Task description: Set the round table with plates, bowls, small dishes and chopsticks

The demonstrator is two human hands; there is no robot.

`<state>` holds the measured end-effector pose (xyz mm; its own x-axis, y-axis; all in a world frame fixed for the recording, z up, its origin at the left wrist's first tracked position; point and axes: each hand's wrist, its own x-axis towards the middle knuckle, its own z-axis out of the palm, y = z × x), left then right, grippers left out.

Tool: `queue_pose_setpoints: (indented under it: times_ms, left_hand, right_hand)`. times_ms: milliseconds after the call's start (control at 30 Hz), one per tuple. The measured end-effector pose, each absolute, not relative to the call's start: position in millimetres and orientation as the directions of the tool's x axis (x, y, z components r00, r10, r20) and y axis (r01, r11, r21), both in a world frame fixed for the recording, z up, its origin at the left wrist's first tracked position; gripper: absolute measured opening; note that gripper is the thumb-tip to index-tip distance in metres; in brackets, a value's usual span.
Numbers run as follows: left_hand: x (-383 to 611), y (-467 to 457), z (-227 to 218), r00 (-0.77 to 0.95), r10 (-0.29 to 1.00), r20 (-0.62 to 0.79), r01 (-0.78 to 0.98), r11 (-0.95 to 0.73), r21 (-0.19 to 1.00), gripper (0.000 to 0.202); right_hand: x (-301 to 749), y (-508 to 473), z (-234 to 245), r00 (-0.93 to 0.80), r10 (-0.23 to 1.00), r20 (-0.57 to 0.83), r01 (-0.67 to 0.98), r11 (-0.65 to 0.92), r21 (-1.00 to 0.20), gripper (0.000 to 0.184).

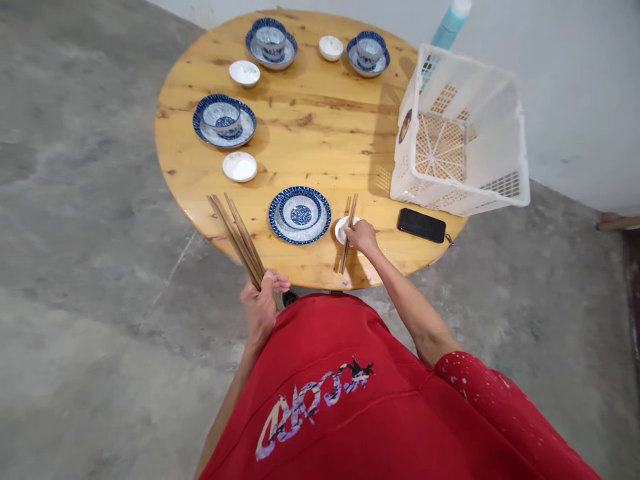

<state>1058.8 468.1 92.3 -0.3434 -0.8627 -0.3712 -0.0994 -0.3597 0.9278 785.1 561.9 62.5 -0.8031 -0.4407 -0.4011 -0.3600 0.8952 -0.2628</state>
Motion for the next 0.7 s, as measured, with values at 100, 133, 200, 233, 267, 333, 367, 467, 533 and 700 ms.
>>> queue_pose_setpoints:
  times_ms: [100,133,200,233,267,333,367,467,533,700]
  left_hand:
    - [1059.1,468.1,91.8,-0.343,-0.862,-0.372,-0.099,-0.361,0.927,0.031]
    - [1059.1,468.1,91.9,-0.343,-0.862,-0.373,-0.099,-0.362,0.927,0.03]
    - [1058.9,468.3,92.3,-0.343,-0.861,-0.375,-0.099,-0.364,0.926,0.031]
    - [1059.0,468.4,92.4,-0.343,-0.861,-0.376,-0.099,-0.365,0.926,0.031]
    - [1059.1,468.5,92.5,-0.346,-0.859,-0.377,-0.098,-0.366,0.925,0.031]
    - [1059.8,468.7,92.2,-0.351,-0.858,-0.374,-0.098,-0.364,0.926,0.031]
    - [1060.2,468.9,91.9,-0.354,-0.858,-0.372,-0.098,-0.362,0.927,0.03]
    - [1060.1,470.3,93.0,-0.356,-0.861,-0.364,-0.099,-0.352,0.931,0.031]
    - [1057.9,471.6,97.2,-0.384,-0.845,-0.373,-0.093,-0.367,0.926,0.032]
    - [1047.6,473.5,117.5,-0.633,-0.626,-0.455,-0.056,-0.549,0.834,0.035]
  right_hand:
    - [785.3,562.3,64.9,-0.804,-0.44,-0.399,-0.361,0.895,-0.261,0.036]
    - [785.5,562.3,65.8,-0.806,-0.438,-0.398,-0.358,0.897,-0.261,0.036]
    - [785.8,562.5,68.0,-0.809,-0.431,-0.4,-0.352,0.9,-0.258,0.037]
    - [785.9,562.9,69.5,-0.81,-0.426,-0.402,-0.347,0.902,-0.256,0.037]
    - [785.7,563.7,71.4,-0.811,-0.423,-0.405,-0.344,0.904,-0.255,0.037]
    - [785.3,566.6,76.9,-0.813,-0.423,-0.401,-0.343,0.903,-0.258,0.037]
    - [785.2,568.6,80.8,-0.816,-0.427,-0.39,-0.347,0.901,-0.261,0.038]
    - [789.2,574.1,97.8,-0.833,-0.459,-0.309,-0.366,0.876,-0.314,0.035]
    - [798.0,574.2,111.8,-0.83,-0.503,-0.24,-0.369,0.819,-0.44,0.032]
    - [844.6,552.3,139.6,-0.668,-0.715,-0.209,-0.192,0.436,-0.879,0.03]
